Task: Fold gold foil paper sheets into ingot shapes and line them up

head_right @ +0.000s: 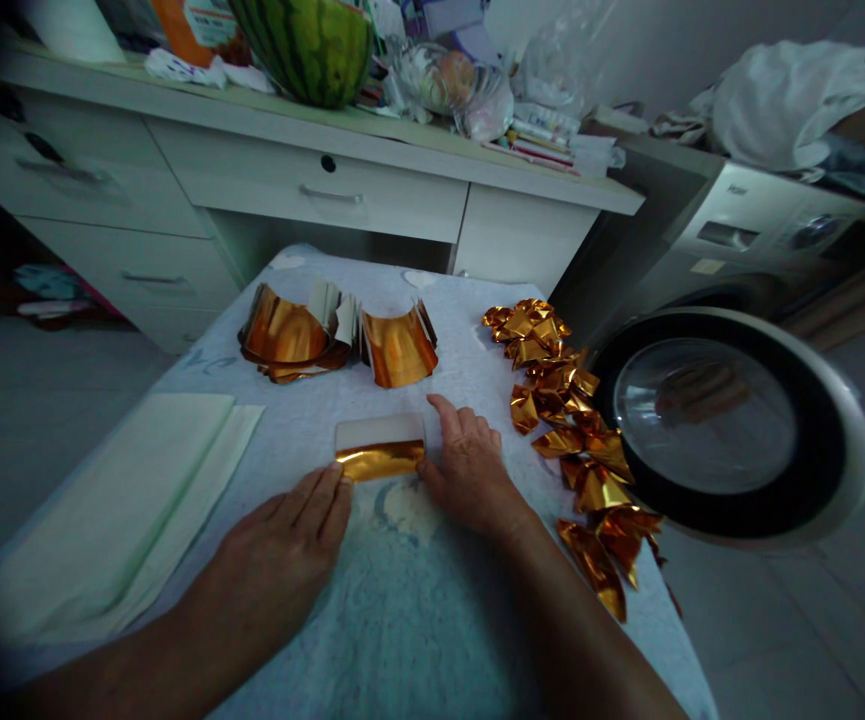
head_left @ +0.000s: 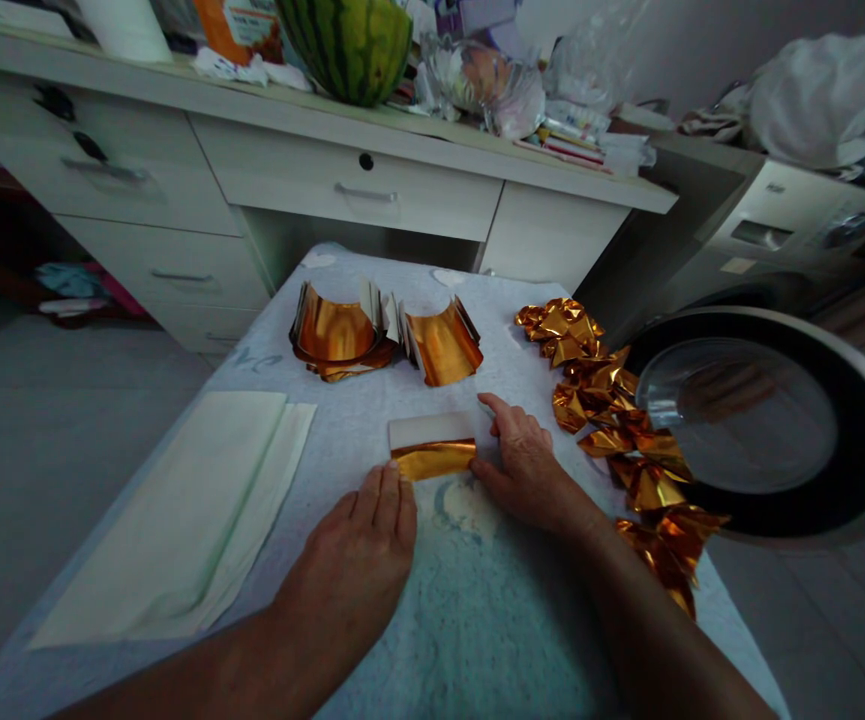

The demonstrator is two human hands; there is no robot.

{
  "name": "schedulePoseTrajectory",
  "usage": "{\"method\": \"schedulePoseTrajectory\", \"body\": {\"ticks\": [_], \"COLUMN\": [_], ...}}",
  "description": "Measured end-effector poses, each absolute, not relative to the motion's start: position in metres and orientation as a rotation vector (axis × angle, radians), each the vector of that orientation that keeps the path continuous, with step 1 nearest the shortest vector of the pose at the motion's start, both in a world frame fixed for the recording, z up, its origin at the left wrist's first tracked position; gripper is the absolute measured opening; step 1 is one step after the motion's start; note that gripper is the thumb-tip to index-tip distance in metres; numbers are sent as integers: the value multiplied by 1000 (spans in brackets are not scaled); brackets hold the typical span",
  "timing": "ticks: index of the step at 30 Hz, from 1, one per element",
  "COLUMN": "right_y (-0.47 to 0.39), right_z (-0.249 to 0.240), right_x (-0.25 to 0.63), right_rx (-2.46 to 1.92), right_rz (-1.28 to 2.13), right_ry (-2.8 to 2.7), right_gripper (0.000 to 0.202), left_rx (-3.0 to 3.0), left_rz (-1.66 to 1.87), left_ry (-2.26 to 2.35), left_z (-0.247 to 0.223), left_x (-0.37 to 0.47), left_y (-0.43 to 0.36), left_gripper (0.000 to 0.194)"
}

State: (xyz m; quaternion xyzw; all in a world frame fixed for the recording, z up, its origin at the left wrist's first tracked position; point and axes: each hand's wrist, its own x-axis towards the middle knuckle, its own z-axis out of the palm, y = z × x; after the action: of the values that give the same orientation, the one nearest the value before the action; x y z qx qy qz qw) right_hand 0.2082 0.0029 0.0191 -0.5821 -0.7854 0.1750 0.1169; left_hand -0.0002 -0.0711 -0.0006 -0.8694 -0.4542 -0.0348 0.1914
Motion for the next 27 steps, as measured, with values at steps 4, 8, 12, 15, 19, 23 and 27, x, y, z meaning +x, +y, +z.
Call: {"method": "schedulePoseTrajectory", "body": {"ticks": [4, 8, 12, 15, 19, 23, 27], "right_y": [5, 7, 4, -2, -5, -5, -9], "right_z": [17, 13, 17, 18, 11, 8, 10], "right_x": [212, 214, 206, 191, 173, 167, 164], "right_rx": [-1665, -1610, -1437, -1120, -1068, -1280, -1387], "right_rz": [545, 534, 402, 476, 594, 528, 470], "right_ry": [-2282, -2202, -2052, -2160, -2341, -2382, -2386], "right_gripper": [72, 74, 48, 25, 15, 12, 10], "left_rx": [-2482, -2496, -2483, -2473, -2479, -2461, -2423], "left_rz": [-94, -60, -67, -73, -97, -119, -137], "left_ry": [-1310, -1316, -1326, -1323, -1333, -1319, -1341], "left_z": [-1, -2, -2, 0, 2, 0, -5], "left_x": [-2, -2, 0, 1, 1, 1, 1], "left_y": [-73, -73, -73, -72, -72, -72, -72], "left_gripper": [48, 49, 49, 50, 50, 48, 47]}}
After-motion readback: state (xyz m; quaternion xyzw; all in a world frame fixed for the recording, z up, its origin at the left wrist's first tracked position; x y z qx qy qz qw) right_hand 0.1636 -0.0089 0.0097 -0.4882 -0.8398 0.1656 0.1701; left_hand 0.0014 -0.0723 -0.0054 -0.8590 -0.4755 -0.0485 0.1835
